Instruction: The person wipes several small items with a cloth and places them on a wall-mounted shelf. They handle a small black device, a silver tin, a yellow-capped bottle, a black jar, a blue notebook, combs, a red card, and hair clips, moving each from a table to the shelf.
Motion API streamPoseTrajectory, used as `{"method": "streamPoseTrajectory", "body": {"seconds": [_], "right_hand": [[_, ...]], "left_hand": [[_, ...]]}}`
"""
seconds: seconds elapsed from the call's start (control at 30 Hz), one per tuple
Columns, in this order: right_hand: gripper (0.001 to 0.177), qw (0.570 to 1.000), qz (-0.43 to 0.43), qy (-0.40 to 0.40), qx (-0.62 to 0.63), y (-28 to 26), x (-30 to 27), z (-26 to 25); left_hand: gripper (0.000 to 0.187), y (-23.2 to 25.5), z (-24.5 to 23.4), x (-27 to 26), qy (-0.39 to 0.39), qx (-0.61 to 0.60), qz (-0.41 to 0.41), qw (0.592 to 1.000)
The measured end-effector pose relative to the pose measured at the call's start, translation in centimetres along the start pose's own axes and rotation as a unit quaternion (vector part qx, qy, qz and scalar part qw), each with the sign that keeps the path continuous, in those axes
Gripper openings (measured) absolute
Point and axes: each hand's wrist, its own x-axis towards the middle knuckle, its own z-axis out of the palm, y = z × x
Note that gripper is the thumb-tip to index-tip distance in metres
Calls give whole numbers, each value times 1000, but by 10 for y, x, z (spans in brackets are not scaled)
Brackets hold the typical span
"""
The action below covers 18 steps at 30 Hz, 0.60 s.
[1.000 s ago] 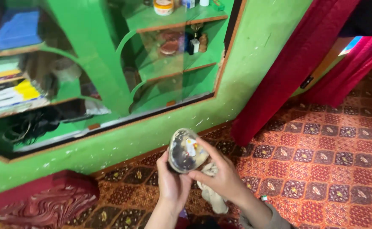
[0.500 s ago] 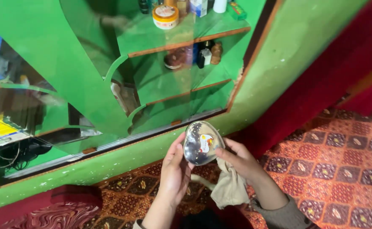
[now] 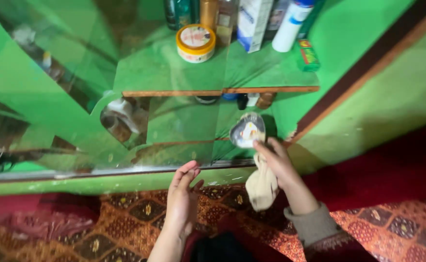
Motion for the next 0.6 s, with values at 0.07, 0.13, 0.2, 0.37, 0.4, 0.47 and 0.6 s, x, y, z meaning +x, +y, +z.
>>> {"method": "streamPoseTrajectory", "body": {"seconds": [0.07,0.13,0.2,0.37,0.4,0.47,0.6], "right_hand": [[68,999,8,-33,-36,-20,21,9],[85,995,6,-67,-69,-35,47,23],[52,994,-26,-94,-51,-42,75,42],[52,959,-32,-172,-224,-30,147,103],[70,912,-73,-162,-369,-26,159,114],[67,842,-173,-131,-493,-11,181,123],[56,757,-316,-162,-549,-6,183,122]], "left_hand": [[20,-8,-7,6,34,-5,13,999],[20,-5,-10,7,61,-10,34,998],[17,4,-12,0,88,-32,41,995],[20,17,-28,-10,157,-66,80,982],[20,15,-33,-10,169,-90,93,977],[20,11,-42,-11,187,-99,102,972],[20,7,-52,-15,200,-123,122,964]]}}
